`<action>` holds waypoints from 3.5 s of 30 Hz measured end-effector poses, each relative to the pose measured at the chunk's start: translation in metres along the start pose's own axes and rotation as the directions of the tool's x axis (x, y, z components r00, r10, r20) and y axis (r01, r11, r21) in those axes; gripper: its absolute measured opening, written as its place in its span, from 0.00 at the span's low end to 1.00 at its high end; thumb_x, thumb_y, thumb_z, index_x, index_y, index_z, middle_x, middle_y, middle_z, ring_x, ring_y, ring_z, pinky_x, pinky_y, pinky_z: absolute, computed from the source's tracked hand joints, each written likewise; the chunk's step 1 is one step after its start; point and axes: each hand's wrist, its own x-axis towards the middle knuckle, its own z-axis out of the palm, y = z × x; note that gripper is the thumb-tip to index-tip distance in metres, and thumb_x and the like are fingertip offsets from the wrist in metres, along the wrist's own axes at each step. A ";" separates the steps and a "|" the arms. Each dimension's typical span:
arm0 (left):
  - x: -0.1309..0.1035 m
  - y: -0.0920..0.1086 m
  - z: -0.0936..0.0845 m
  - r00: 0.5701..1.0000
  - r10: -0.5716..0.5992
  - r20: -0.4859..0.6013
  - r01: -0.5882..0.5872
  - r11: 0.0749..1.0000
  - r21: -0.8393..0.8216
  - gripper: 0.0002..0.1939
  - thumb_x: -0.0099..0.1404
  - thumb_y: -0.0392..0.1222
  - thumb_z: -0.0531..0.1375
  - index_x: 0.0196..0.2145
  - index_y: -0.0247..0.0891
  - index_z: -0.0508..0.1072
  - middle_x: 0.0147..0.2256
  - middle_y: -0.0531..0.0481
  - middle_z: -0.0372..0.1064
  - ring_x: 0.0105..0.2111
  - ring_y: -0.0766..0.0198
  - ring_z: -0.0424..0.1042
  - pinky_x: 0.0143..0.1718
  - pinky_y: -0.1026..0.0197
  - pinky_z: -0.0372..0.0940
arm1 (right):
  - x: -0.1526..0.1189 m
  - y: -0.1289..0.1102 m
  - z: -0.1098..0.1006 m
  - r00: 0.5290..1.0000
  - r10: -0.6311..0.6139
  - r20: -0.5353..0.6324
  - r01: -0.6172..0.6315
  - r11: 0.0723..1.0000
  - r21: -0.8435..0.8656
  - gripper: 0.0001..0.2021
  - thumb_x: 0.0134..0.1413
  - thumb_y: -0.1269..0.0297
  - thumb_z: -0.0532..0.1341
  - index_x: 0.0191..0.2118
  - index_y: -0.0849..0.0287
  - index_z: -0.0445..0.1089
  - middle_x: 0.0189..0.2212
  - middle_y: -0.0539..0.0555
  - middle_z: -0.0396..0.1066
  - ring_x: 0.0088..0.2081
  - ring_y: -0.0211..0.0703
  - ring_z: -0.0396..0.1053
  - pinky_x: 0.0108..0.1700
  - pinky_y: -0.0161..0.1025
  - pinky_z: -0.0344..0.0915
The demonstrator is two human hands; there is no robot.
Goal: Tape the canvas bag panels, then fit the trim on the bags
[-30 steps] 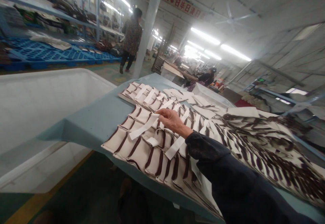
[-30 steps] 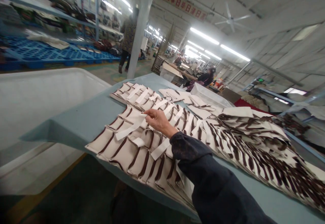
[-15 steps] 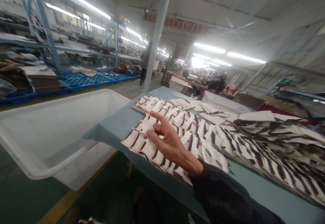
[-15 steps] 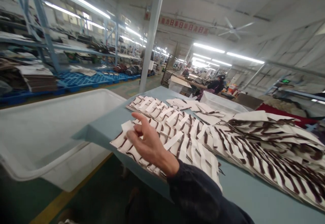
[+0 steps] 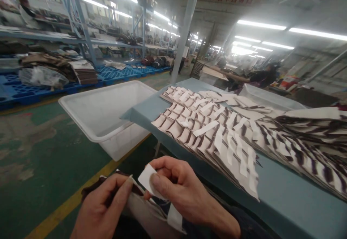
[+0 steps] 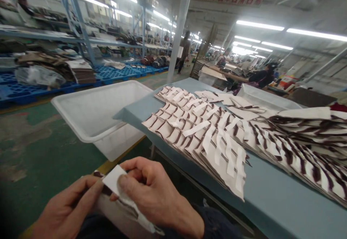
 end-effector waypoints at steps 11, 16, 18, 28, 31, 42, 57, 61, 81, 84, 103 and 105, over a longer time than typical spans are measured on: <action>-0.016 0.007 0.011 0.993 -0.114 0.018 0.115 0.993 -0.025 0.26 0.68 0.68 0.68 0.29 0.42 0.81 0.23 0.56 0.72 0.24 0.63 0.65 0.27 0.64 0.61 | -0.024 0.029 0.011 0.961 -0.208 -0.183 0.163 0.959 -0.234 0.12 0.72 0.53 0.68 0.39 0.56 0.77 0.29 0.50 0.81 0.26 0.36 0.72 0.29 0.33 0.63; -0.012 0.001 0.012 0.995 -0.100 0.020 0.100 0.995 -0.011 0.25 0.71 0.68 0.66 0.33 0.42 0.83 0.26 0.54 0.78 0.26 0.60 0.71 0.28 0.64 0.64 | -0.037 0.035 -0.004 0.497 -0.811 0.308 0.597 0.062 -0.800 0.11 0.80 0.67 0.59 0.46 0.55 0.80 0.34 0.52 0.87 0.23 0.36 0.69 0.27 0.41 0.57; -0.009 -0.002 0.012 0.997 -0.058 0.041 0.058 0.998 0.018 0.26 0.72 0.69 0.65 0.34 0.42 0.83 0.25 0.55 0.77 0.26 0.61 0.71 0.29 0.64 0.66 | -0.039 0.034 -0.010 0.468 -0.801 0.373 0.593 -0.028 -0.805 0.10 0.79 0.68 0.60 0.46 0.54 0.80 0.35 0.52 0.87 0.23 0.36 0.67 0.25 0.41 0.56; -0.005 0.000 0.024 0.995 -0.093 0.020 0.093 0.996 0.016 0.24 0.73 0.66 0.65 0.37 0.42 0.84 0.28 0.55 0.79 0.32 0.57 0.77 0.37 0.62 0.71 | -0.031 0.047 -0.011 0.485 -0.846 0.222 0.611 0.147 -0.778 0.05 0.77 0.71 0.62 0.46 0.54 0.75 0.33 0.51 0.85 0.23 0.37 0.70 0.27 0.40 0.58; 0.002 -0.014 0.021 0.996 -0.049 0.081 0.046 0.998 0.039 0.27 0.74 0.69 0.64 0.36 0.42 0.85 0.31 0.53 0.82 0.30 0.58 0.76 0.33 0.62 0.69 | -0.031 0.047 0.005 0.690 -0.716 -0.106 0.530 0.600 -0.599 0.08 0.73 0.71 0.65 0.39 0.53 0.72 0.27 0.45 0.78 0.23 0.34 0.69 0.26 0.35 0.60; 0.001 -0.026 0.020 0.966 -0.129 0.224 0.161 0.978 -0.131 0.27 0.72 0.69 0.67 0.33 0.41 0.86 0.27 0.53 0.76 0.26 0.63 0.69 0.26 0.65 0.65 | -0.027 0.038 0.016 0.885 -0.291 -0.364 0.165 0.926 -0.338 0.08 0.64 0.67 0.65 0.31 0.54 0.71 0.36 0.49 0.77 0.39 0.42 0.72 0.45 0.41 0.65; 0.000 -0.037 0.014 0.954 -0.147 0.260 0.196 0.965 -0.174 0.24 0.71 0.62 0.68 0.28 0.40 0.85 0.25 0.52 0.71 0.26 0.62 0.66 0.25 0.63 0.64 | -0.016 0.050 0.029 0.892 -0.177 -0.417 0.029 0.941 -0.337 0.08 0.63 0.62 0.64 0.31 0.53 0.70 0.31 0.49 0.74 0.35 0.44 0.70 0.39 0.42 0.63; 0.000 -0.038 0.015 0.950 -0.166 0.265 0.221 0.956 -0.192 0.25 0.70 0.63 0.68 0.27 0.41 0.84 0.25 0.51 0.72 0.26 0.62 0.67 0.25 0.64 0.65 | -0.015 0.055 0.034 0.882 -0.177 -0.437 0.016 0.937 -0.348 0.07 0.62 0.62 0.64 0.31 0.53 0.70 0.30 0.49 0.73 0.33 0.43 0.69 0.36 0.41 0.62; 0.003 -0.047 0.002 0.907 -0.172 0.384 0.274 0.935 -0.226 0.20 0.73 0.64 0.70 0.38 0.44 0.89 0.33 0.51 0.83 0.32 0.60 0.75 0.33 0.65 0.70 | -0.005 0.062 0.030 0.894 -0.202 -0.401 0.056 0.936 -0.347 0.08 0.60 0.61 0.65 0.31 0.53 0.68 0.29 0.48 0.72 0.31 0.40 0.68 0.34 0.39 0.61; 0.002 -0.046 0.000 0.897 -0.160 0.412 0.273 0.933 -0.233 0.15 0.71 0.59 0.73 0.42 0.46 0.90 0.36 0.50 0.86 0.35 0.58 0.80 0.37 0.65 0.74 | -0.005 0.065 0.029 0.899 -0.192 -0.394 0.075 0.953 -0.294 0.07 0.60 0.61 0.64 0.31 0.53 0.68 0.29 0.47 0.72 0.30 0.39 0.67 0.33 0.39 0.60; 0.007 -0.040 0.015 0.888 -0.315 0.334 0.397 0.892 -0.214 0.17 0.61 0.61 0.74 0.29 0.44 0.90 0.24 0.51 0.78 0.24 0.63 0.68 0.25 0.65 0.63 | -0.006 0.069 0.017 0.956 0.001 -0.292 -0.030 0.995 -0.098 0.09 0.56 0.57 0.66 0.31 0.53 0.68 0.28 0.47 0.70 0.30 0.39 0.64 0.32 0.36 0.61; 0.008 -0.038 0.016 0.887 -0.323 0.330 0.411 0.879 -0.243 0.17 0.60 0.59 0.75 0.27 0.44 0.89 0.23 0.51 0.78 0.24 0.63 0.67 0.25 0.65 0.63 | -0.006 0.071 0.017 0.954 0.006 -0.300 -0.036 0.995 -0.096 0.09 0.57 0.57 0.67 0.31 0.53 0.68 0.28 0.47 0.70 0.30 0.39 0.64 0.32 0.36 0.61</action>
